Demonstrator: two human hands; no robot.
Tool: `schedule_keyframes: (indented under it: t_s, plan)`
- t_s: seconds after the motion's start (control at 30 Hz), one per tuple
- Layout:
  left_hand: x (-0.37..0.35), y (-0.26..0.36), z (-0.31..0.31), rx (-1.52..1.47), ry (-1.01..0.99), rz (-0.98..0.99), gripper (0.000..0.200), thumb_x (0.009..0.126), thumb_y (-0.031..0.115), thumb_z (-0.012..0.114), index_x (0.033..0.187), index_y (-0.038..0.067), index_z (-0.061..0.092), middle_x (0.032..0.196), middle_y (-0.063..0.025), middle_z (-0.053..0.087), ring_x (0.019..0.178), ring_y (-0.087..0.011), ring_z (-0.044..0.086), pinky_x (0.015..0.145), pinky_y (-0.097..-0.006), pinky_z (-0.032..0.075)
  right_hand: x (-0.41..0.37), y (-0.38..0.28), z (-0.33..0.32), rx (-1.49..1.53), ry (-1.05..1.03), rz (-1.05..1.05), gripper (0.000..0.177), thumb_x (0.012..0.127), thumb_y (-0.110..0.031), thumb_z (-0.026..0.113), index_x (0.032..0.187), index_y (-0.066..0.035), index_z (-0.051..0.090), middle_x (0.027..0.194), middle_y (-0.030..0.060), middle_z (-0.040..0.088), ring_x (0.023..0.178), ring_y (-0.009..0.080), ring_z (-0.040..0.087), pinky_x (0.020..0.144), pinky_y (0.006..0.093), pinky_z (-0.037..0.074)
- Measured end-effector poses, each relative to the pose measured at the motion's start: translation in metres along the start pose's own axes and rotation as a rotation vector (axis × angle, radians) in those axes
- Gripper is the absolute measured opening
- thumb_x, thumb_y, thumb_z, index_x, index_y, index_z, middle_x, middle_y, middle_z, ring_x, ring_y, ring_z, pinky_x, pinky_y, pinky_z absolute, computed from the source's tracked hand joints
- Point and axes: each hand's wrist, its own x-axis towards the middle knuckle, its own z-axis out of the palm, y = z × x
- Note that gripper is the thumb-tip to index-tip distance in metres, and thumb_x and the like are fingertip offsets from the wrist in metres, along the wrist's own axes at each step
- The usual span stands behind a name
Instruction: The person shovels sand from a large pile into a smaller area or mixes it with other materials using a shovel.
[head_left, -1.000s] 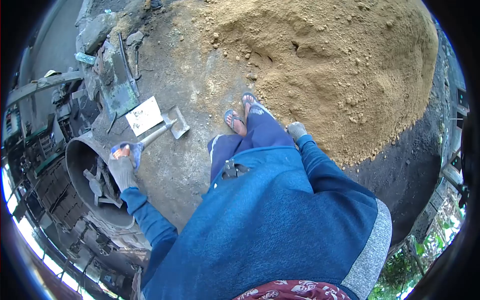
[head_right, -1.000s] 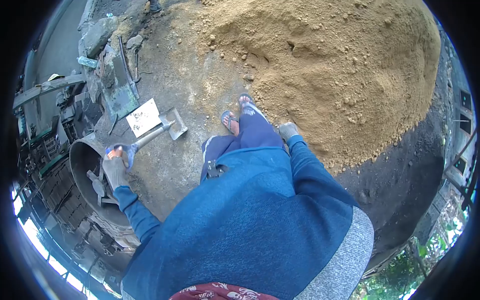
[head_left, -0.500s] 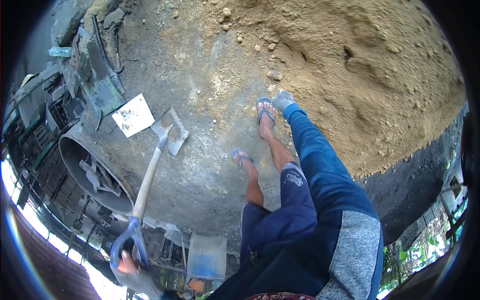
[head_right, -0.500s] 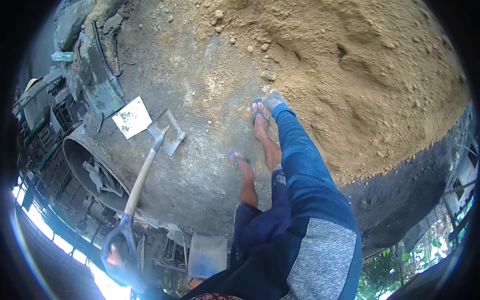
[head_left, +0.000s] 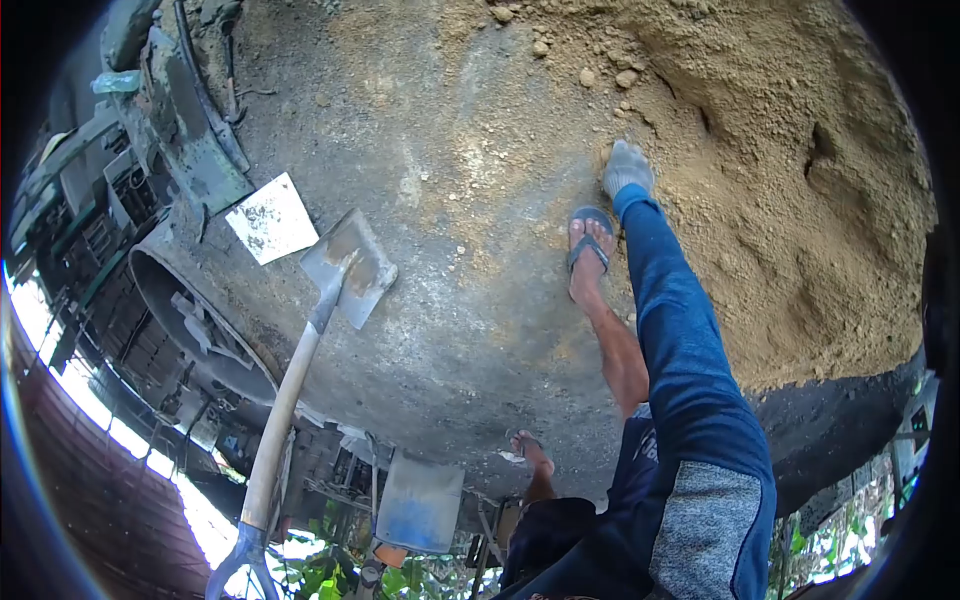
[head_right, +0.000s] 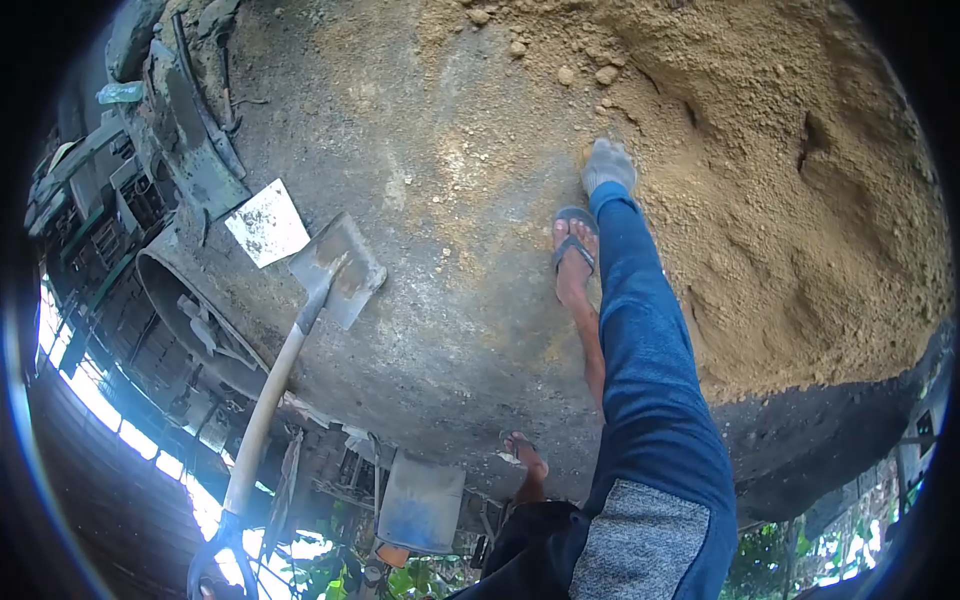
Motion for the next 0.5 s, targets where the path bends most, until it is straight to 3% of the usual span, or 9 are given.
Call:
schedule_keyframes:
  t_s: [0.07,0.1,0.2,0.23,0.27,0.33,0.37,0.43,0.5]
  plan:
    - [-0.006,-0.009,-0.012,-0.035,-0.014,-0.014,0.028,0.090,0.028,0.062,0.096,0.001,0.060,0.072,0.0000,0.055,0.055,-0.0054,0.046,0.047,-0.0221,0.033,-0.030,-0.005,-0.006,0.116,-0.171,0.034,0.039,0.084,-0.032,0.060,0.114,-0.007,0.060,0.116,0.0204,0.062,0.110,0.0392,0.058,0.092,0.0446,0.048]
    - [-0.009,-0.014,-0.020,-0.059,-0.027,-0.023,0.028,0.090,0.028,0.062,0.096,0.001,0.060,0.072,0.0000,0.055,0.055,-0.0053,0.046,0.047,-0.0220,0.033,-0.046,-0.002,0.009,0.181,-0.139,-0.029,0.037,0.081,-0.028,0.060,0.104,0.002,0.061,0.101,0.0270,0.065,0.097,0.0388,0.065,0.085,0.0452,0.051]
    - [-0.013,-0.039,-0.042,-0.182,-0.071,-0.042,0.027,0.090,0.028,0.062,0.097,0.001,0.060,0.073,0.0003,0.055,0.055,-0.0051,0.045,0.047,-0.0217,0.033,-0.117,0.000,0.025,-0.081,-0.227,-0.389,0.038,0.078,-0.029,0.061,0.102,0.001,0.063,0.098,0.0232,0.066,0.094,0.0385,0.065,0.082,0.0433,0.052]
    - [-0.011,-0.058,-0.050,-0.261,-0.108,-0.074,0.027,0.090,0.028,0.062,0.097,0.001,0.060,0.073,0.0003,0.055,0.055,-0.0050,0.045,0.047,-0.0215,0.032,-0.128,0.004,0.033,-0.209,-0.466,-0.431,0.053,0.079,-0.031,0.060,0.123,-0.001,0.055,0.122,0.0234,0.058,0.113,0.0375,0.057,0.097,0.0432,0.045]
    - [-0.009,-0.083,-0.056,-0.355,-0.162,-0.126,0.027,0.090,0.028,0.062,0.097,0.001,0.060,0.073,0.0004,0.055,0.055,-0.0049,0.045,0.046,-0.0214,0.032,-0.180,0.015,0.063,-0.124,-0.001,-0.356,0.078,0.079,-0.036,0.061,0.142,-0.001,0.033,0.145,0.0254,0.036,0.134,0.0385,0.036,0.112,0.0453,0.026]
    - [-0.009,-0.099,-0.056,-0.499,-0.237,-0.137,0.027,0.090,0.027,0.061,0.097,0.002,0.060,0.073,0.0006,0.055,0.054,-0.0047,0.045,0.046,-0.0212,0.032,-0.252,0.009,-0.006,-0.160,-0.073,-0.390,0.093,0.082,-0.041,0.057,0.149,0.002,0.010,0.155,0.0239,0.013,0.146,0.0347,0.006,0.118,0.0443,0.002]
    - [-0.028,-0.056,-0.061,-0.473,-0.179,-0.017,0.025,0.090,0.026,0.061,0.099,0.002,0.060,0.076,0.0004,0.056,0.055,-0.0041,0.045,0.046,-0.0203,0.032,-0.282,0.019,-0.018,-0.001,0.163,-0.536,0.089,0.081,-0.046,0.062,0.145,0.002,0.023,0.151,0.0272,0.023,0.143,0.0370,0.016,0.117,0.0445,0.010]
    - [-0.062,-0.002,-0.072,-0.518,-0.130,0.154,0.023,0.090,0.023,0.061,0.101,0.003,0.061,0.080,0.0002,0.057,0.054,-0.0034,0.043,0.046,-0.0192,0.032,-0.319,0.044,-0.038,0.263,0.044,-0.510,0.064,0.084,-0.045,0.061,0.128,-0.001,0.049,0.132,0.0268,0.050,0.124,0.0332,0.049,0.104,0.0443,0.036]
    - [-0.071,-0.025,-0.066,-0.615,-0.107,0.362,0.021,0.089,0.021,0.062,0.099,0.003,0.060,0.083,-0.0006,0.058,0.059,-0.0059,0.047,0.052,-0.0211,0.037,-0.358,0.078,-0.072,0.279,-0.185,-0.312,0.045,0.086,-0.043,0.060,0.108,-0.003,0.060,0.106,0.0221,0.061,0.094,0.0286,0.061,0.081,0.0430,0.047]
